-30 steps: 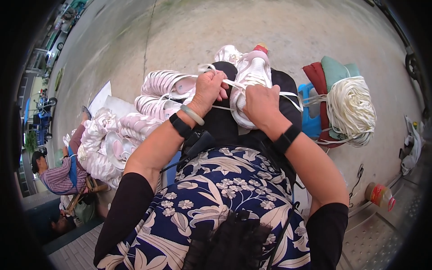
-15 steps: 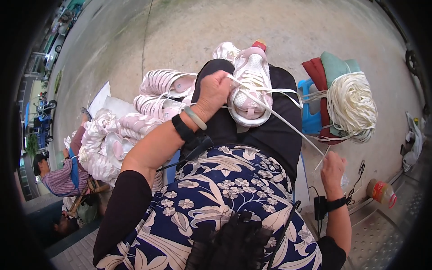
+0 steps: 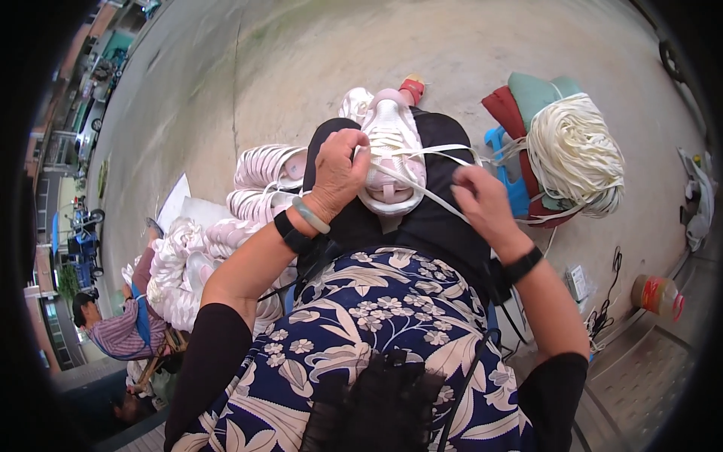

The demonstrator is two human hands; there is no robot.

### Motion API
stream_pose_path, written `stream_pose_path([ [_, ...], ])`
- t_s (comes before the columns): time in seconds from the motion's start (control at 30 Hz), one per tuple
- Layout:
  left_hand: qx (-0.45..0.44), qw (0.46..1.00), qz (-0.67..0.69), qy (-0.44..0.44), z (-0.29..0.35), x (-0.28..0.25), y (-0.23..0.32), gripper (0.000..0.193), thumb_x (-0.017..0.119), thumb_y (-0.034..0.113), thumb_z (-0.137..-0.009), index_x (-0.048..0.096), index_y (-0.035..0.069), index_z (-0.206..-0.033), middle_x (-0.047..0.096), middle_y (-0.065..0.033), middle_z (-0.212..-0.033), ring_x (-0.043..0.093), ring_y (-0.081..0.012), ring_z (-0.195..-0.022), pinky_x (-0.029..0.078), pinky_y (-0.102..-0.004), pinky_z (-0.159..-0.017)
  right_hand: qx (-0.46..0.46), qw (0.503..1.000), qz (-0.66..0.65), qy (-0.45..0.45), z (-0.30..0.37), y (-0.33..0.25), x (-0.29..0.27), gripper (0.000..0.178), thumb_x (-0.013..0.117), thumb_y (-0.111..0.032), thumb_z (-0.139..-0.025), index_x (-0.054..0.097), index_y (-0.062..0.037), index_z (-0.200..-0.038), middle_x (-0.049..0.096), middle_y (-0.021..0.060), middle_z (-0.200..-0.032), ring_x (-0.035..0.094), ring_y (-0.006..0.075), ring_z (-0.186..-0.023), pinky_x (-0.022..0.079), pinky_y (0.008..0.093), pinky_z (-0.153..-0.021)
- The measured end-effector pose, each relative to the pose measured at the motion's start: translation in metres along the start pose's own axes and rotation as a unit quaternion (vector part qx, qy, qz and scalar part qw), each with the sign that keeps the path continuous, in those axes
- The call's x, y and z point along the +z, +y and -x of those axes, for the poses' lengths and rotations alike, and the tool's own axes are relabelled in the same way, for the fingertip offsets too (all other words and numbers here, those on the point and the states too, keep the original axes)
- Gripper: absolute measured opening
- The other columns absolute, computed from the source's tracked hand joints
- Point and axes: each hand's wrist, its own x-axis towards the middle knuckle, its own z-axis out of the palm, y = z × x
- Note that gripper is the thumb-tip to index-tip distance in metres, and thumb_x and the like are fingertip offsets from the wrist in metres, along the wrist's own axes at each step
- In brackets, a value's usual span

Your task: Insert and thread laces through the eyelets of pink sneakers.

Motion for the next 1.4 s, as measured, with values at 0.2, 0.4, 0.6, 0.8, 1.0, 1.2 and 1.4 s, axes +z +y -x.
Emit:
stream_pose_path([
  [0.2,0.098,0.994,-0.033,-0.04,-0.001,0.016,0.017,0.009,0.06,0.012,-0.07,0.061,0.007,-0.078,0.059,-0.0058,-0.093,0.052,-0.0255,-0.093,0.036,-0.0372,-0.081,-0.014,1.0,0.003,-0.02,-0.047,-0.019,0.053,0.017,0.056,-0.008,-0.076,0.055,-0.0026,-0.092,0.056,0.0121,-0.072,0.056,0.0247,-0.065,0.045,0.0333,-0.06],
  [0.4,0.112,0.989,-0.07,-0.062,-0.004,0.027,0.018,0.01,0.059,0.014,-0.071,0.063,0.007,-0.075,0.06,-0.0071,-0.097,0.05,-0.0274,-0.099,0.033,-0.0408,-0.086,0.018,0.991,0.131,-0.01,-0.049,-0.022,0.058,0.027,0.06,-0.02,-0.072,0.055,-0.0023,-0.092,0.058,0.0168,-0.08,0.058,0.0328,-0.075,0.047,0.0398,-0.066],
  [0.6,0.109,0.984,-0.09,-0.107,-0.011,0.029,0.018,0.013,0.06,0.017,-0.067,0.064,0.007,-0.073,0.058,-0.0072,-0.102,0.049,-0.0276,-0.1,0.031,-0.0419,-0.089,0.011,0.987,0.157,-0.035,-0.045,-0.015,0.053,0.022,0.059,-0.019,-0.072,0.055,-0.0023,-0.087,0.058,0.0175,-0.08,0.058,0.0336,-0.075,0.046,0.0408,-0.067],
  [0.8,0.129,0.977,-0.141,-0.097,-0.014,0.031,0.026,0.012,0.061,0.018,-0.066,0.064,0.008,-0.071,0.057,-0.0083,-0.104,0.048,-0.0267,-0.101,0.029,-0.0453,-0.089,0.015,0.998,0.06,-0.017,-0.046,-0.007,0.054,0.02,0.059,-0.018,-0.072,0.06,-0.0026,-0.085,0.058,0.0154,-0.079,0.058,0.0318,-0.074,0.046,0.0388,-0.067],
  [1.0,0.231,0.943,-0.18,-0.158,-0.026,0.029,0.025,0.011,0.059,0.017,-0.067,0.064,0.009,-0.07,0.056,-0.0066,-0.108,0.046,-0.0293,-0.105,0.025,-0.049,-0.096,0.124,0.991,-0.031,-0.045,-0.045,-0.002,0.051,0.021,0.059,-0.015,-0.072,0.061,-0.0029,-0.089,0.059,0.0132,-0.079,0.059,0.0253,-0.07,0.047,0.0333,-0.065],
  [1.2,0.323,0.928,-0.148,-0.112,-0.027,0.022,0.031,0.012,0.056,0.016,-0.068,0.061,0.005,-0.067,0.052,-0.0081,-0.118,0.043,-0.0306,-0.113,0.022,-0.0507,-0.099,0.058,0.998,-0.017,-0.009,-0.041,-0.002,0.053,0.024,0.06,-0.015,-0.072,0.061,-0.002,-0.092,0.058,0.0111,-0.075,0.059,0.0209,-0.067,0.047,0.0316,-0.063],
  [1.4,0.216,0.962,-0.131,-0.102,0.014,-0.056,-0.005,0.007,0.055,0.009,-0.06,0.052,0.003,-0.06,0.055,-0.0135,-0.111,0.046,-0.0336,-0.109,0.029,-0.0516,-0.094,0.064,0.997,-0.028,-0.018,-0.037,-0.001,0.048,0.027,0.062,-0.015,-0.072,0.062,-0.0037,-0.097,0.057,0.0073,-0.077,0.056,0.0164,-0.063,0.046,0.028,-0.061],
])
